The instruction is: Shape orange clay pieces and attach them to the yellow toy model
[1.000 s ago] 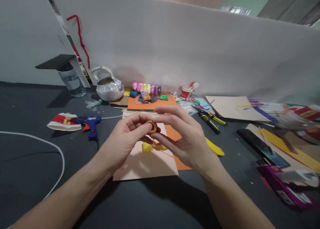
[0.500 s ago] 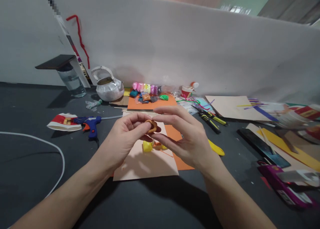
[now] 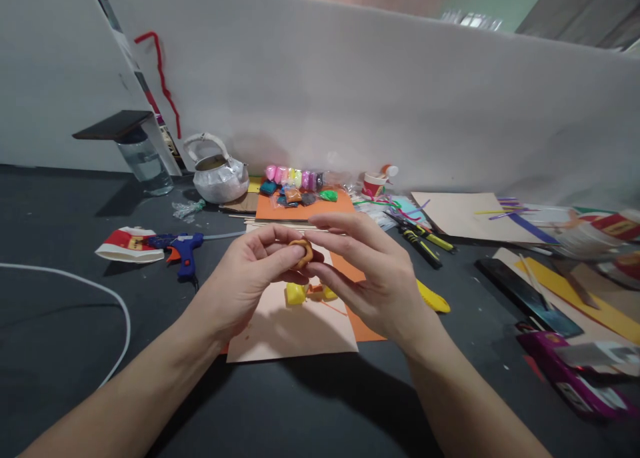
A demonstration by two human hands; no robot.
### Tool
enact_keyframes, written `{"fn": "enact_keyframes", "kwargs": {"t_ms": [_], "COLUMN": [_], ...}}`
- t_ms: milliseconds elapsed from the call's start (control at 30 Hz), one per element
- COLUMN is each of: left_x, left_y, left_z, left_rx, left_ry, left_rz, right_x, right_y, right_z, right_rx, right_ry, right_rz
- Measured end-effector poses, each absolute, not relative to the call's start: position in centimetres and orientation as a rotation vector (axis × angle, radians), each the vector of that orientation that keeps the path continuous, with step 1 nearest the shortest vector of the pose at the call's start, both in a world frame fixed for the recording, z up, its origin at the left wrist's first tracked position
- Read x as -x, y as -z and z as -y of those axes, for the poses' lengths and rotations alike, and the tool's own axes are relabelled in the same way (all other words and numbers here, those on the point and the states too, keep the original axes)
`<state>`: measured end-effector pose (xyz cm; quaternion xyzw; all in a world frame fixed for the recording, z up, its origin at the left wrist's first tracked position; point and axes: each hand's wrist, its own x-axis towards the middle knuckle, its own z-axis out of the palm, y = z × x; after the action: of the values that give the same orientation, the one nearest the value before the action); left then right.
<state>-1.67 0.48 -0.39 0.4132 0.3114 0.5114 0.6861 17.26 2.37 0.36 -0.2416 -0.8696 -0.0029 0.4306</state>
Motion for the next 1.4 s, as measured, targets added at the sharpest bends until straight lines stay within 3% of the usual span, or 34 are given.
{"fn": "enact_keyframes", "kwargs": {"t_ms": [767, 1400], "left_x": [2.28, 2.18], "left_y": [0.12, -0.16], "left_z": [-0.47, -0.30], "left_rx": [-0.977, -1.071], "left_ry": [-1.073, -1.166], "left_rz": [-0.627, -0.850], "right_x": [-17.30, -17.43], "right_y": [-0.32, -0.41], "right_z": [-2.03, -2.15], "right_rx": [0.592, 0.597], "right_ry": [-0.084, -0.101], "right_rz": [2.136, 2.095]}}
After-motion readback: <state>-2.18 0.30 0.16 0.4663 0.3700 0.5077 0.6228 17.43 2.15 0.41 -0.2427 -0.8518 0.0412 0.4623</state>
